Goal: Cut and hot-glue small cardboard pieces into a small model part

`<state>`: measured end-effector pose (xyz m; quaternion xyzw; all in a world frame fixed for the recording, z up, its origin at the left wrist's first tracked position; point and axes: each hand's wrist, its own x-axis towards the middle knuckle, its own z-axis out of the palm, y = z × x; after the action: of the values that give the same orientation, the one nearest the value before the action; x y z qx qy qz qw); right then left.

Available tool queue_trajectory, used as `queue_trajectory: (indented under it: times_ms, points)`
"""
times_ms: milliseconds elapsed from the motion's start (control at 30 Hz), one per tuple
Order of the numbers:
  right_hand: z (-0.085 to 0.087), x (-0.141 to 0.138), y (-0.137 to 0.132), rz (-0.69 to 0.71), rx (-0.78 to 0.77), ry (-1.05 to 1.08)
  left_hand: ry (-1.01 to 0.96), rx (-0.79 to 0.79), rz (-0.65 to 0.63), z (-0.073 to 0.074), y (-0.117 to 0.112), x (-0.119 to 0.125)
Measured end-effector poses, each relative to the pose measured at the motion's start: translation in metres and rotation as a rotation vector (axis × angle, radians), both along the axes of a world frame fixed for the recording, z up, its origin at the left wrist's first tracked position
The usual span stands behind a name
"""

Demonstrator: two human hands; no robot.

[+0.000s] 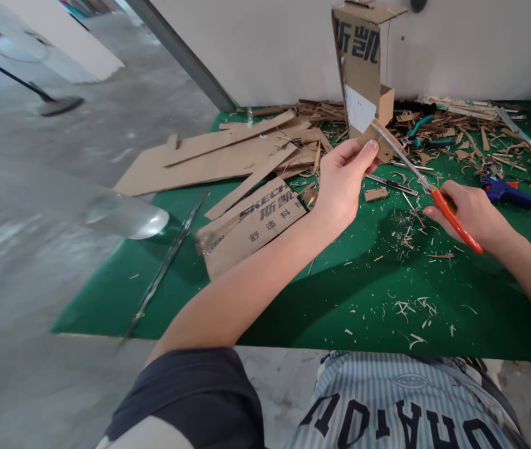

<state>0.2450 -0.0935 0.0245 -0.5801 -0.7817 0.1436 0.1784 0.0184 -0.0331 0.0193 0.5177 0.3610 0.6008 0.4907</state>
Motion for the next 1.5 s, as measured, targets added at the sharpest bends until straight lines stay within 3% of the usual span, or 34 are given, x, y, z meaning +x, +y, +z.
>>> queue_trajectory:
  times_ms: [600,1167,1367,1500]
  points:
    - [-0.003,-0.001,-0.005,-0.017,0.022,0.018,-0.007,-0.008,-0.028,0.005,-0.003,0.001]
    - [-0.008,-0.007,-0.004,-0.084,0.091,-0.081,-0.025,-0.029,-0.057,0.001,-0.002,0.003]
    - [-0.007,-0.006,-0.003,-0.107,0.114,0.013,-0.064,-0.077,-0.071,-0.003,0.002,0.001]
    - [-0.008,-0.011,-0.003,-0.136,0.039,0.224,-0.089,-0.152,-0.072,-0.002,0.0,0.002]
